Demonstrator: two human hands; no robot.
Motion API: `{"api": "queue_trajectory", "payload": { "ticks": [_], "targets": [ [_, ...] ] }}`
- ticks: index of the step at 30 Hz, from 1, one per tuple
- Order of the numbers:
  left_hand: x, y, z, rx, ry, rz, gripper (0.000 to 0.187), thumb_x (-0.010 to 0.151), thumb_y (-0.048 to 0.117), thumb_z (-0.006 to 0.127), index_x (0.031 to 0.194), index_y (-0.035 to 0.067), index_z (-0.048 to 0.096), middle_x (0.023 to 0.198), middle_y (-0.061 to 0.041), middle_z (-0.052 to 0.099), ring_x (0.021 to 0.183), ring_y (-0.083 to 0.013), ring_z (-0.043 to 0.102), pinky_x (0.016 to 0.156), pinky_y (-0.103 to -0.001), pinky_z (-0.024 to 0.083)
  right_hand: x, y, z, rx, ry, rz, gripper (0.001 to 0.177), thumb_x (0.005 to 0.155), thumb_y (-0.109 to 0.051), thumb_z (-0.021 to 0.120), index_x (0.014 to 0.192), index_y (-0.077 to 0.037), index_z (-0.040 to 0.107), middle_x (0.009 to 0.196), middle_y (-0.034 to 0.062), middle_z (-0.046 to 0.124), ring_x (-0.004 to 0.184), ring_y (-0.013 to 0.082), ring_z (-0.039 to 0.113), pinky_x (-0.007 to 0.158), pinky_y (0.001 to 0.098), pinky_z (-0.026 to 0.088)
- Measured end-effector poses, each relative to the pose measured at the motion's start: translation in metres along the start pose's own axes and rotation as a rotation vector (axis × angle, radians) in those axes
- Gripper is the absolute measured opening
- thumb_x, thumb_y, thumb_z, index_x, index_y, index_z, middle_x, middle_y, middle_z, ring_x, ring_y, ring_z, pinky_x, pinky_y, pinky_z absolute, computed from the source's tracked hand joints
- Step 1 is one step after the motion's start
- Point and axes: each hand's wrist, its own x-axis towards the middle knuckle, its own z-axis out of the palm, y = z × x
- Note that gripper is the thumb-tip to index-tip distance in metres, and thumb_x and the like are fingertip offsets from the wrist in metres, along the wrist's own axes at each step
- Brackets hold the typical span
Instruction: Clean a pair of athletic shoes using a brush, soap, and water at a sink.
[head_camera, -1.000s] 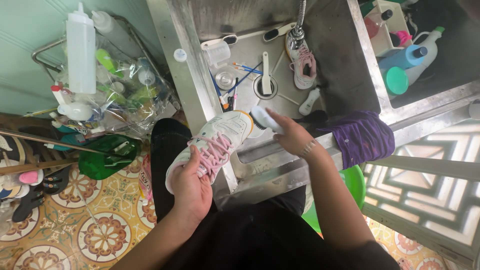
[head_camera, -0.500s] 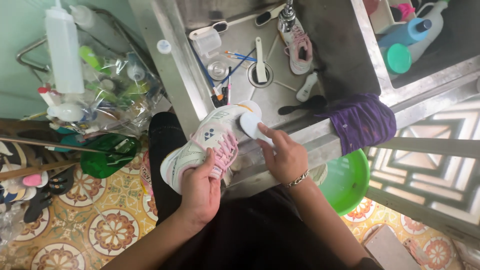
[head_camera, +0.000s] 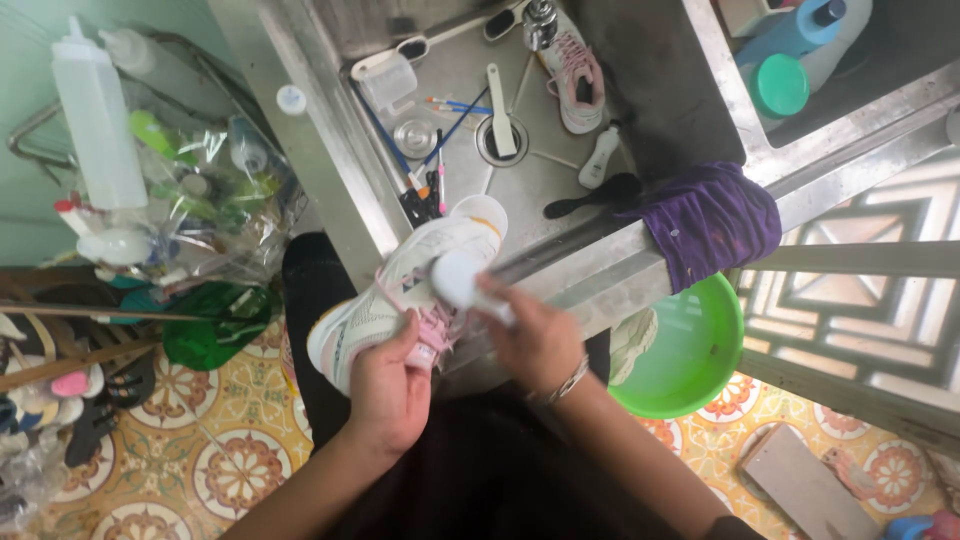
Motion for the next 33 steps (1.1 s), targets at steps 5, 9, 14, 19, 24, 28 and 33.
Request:
{"api": "queue_trajectory", "payload": {
  "ticks": [5, 9, 14, 19, 24, 28, 33],
  "targets": [
    [-0.002, -0.001, 0.002, 0.03, -0.009, -0.042, 0.041, 0.098, 0.005, 0.053, 0.138, -0.007, 0.052, 0.136, -0.018, 0.062, 0.124, -0.026, 0.062, 0.111, -0.042, 0.046, 0.004, 0.018, -0.001, -0.113, 0.015, 0.19, 0.041, 0.093, -0.023, 0.078, 0.131, -0.02, 0.065, 0.078, 0.0145, 0.073, 0.067, 0.0325, 0.072, 0.058, 0.0413, 0.053],
    [0.002, -0.005, -0.012, 0.027, -0.044, -0.042, 0.045, 0.095, 0.001, 0.053, 0.139, -0.008, 0.051, 0.136, -0.018, 0.062, 0.124, -0.0274, 0.062, 0.111, -0.043, 0.045, -0.002, -0.005, -0.01, -0.001, -0.094, 0.175, 0.046, 0.084, -0.025, 0.083, 0.128, -0.021, 0.067, 0.074, 0.0146, 0.072, 0.062, 0.0319, 0.073, 0.053, 0.0423, 0.055],
    [-0.002, -0.01, 0.0, 0.085, -0.032, -0.043, 0.044, 0.095, 0.002, 0.054, 0.138, -0.007, 0.051, 0.135, -0.016, 0.063, 0.123, -0.0263, 0.062, 0.109, -0.042, 0.046, -0.003, 0.019, -0.011, -0.077, 0.019, 0.224, 0.041, 0.091, -0.023, 0.077, 0.13, -0.02, 0.064, 0.08, 0.0122, 0.075, 0.07, 0.0334, 0.073, 0.058, 0.0435, 0.055],
    [0.0, -0.011, 0.006, 0.08, -0.009, -0.068, 0.042, 0.097, 0.004, 0.055, 0.138, -0.005, 0.052, 0.133, -0.015, 0.063, 0.121, -0.0253, 0.061, 0.108, -0.042, 0.046, -0.008, 0.006, -0.016, -0.016, 0.045, 0.031, 0.042, 0.085, -0.024, 0.079, 0.124, -0.022, 0.066, 0.086, 0.0134, 0.075, 0.072, 0.0338, 0.073, 0.059, 0.0429, 0.057],
    [0.009, -0.03, -0.008, 0.264, -0.055, -0.107, 0.032, 0.094, 0.002, 0.063, 0.124, -0.007, 0.063, 0.123, -0.013, 0.068, 0.113, -0.0216, 0.064, 0.098, -0.036, 0.048, -0.005, 0.005, -0.027, -0.117, -0.078, 0.136, 0.042, 0.086, -0.022, 0.078, 0.127, -0.022, 0.067, 0.08, 0.0128, 0.074, 0.064, 0.0361, 0.07, 0.053, 0.0456, 0.052],
    [0.026, -0.039, -0.047, 0.325, -0.157, -0.087, 0.029, 0.088, -0.003, 0.064, 0.115, -0.01, 0.067, 0.116, -0.014, 0.07, 0.106, -0.0212, 0.065, 0.093, -0.036, 0.049, -0.009, 0.005, -0.026, -0.002, -0.023, -0.065, 0.043, 0.087, -0.027, 0.079, 0.128, -0.025, 0.064, 0.08, 0.0117, 0.072, 0.066, 0.0326, 0.071, 0.058, 0.0424, 0.054],
    [0.029, -0.041, -0.048, 0.569, -0.175, -0.168, 0.025, 0.093, 0.002, 0.068, 0.116, -0.009, 0.069, 0.11, -0.013, 0.068, 0.101, -0.0183, 0.06, 0.092, -0.034, 0.045, -0.006, 0.007, -0.025, -0.106, -0.173, 0.153, 0.05, 0.082, -0.023, 0.081, 0.13, -0.023, 0.066, 0.067, 0.0136, 0.07, 0.057, 0.0361, 0.068, 0.052, 0.0439, 0.053]
  ]
}}
